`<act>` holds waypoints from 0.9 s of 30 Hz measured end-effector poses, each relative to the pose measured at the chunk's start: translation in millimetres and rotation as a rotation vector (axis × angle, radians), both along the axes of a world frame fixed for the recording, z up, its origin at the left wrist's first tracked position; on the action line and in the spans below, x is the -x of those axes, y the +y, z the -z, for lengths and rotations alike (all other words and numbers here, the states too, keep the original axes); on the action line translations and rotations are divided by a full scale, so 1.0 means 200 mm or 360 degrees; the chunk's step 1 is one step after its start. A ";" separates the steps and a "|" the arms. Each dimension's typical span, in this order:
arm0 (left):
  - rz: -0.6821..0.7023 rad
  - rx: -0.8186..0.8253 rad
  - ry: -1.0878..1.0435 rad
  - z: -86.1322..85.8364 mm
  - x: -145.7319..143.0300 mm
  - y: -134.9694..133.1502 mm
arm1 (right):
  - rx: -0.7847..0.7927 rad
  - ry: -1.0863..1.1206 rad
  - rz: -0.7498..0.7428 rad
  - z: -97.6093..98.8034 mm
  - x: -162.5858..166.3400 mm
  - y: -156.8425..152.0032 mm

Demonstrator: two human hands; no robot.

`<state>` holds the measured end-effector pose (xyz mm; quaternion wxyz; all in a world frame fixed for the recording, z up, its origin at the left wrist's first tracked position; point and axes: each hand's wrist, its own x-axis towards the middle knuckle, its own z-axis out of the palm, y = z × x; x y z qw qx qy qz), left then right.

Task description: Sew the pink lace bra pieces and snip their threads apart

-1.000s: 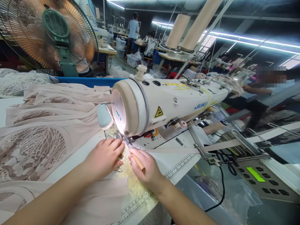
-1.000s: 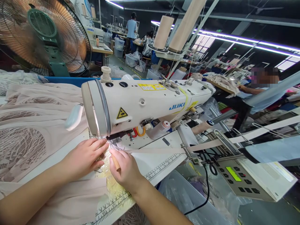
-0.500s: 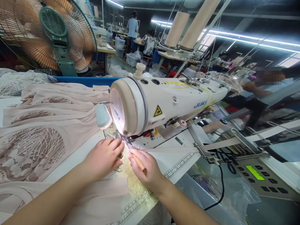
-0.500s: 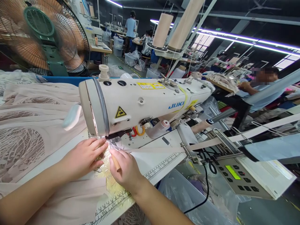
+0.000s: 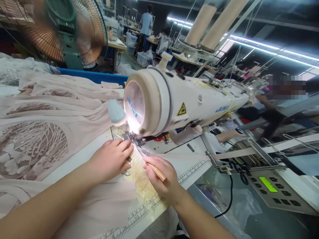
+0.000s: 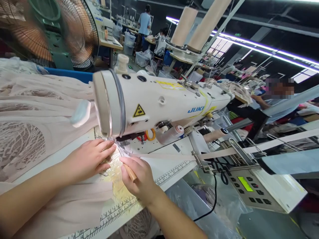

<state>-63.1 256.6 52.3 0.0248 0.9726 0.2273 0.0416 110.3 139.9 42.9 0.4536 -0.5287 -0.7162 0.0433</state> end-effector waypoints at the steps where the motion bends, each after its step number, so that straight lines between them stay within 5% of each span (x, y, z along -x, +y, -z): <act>1: 0.0014 0.0000 -0.0006 0.01 0.00 0.00 | 0.0012 -0.0025 -0.0009 0.00 0.00 0.00; 17: 0.0071 -0.0072 0.0121 0.05 -0.01 0.04 | 0.0125 -0.0148 0.0054 0.08 0.00 0.04; 27: 0.0115 -0.0102 0.0207 0.08 0.00 0.05 | 0.0443 -0.0868 -0.0144 0.04 -0.07 0.06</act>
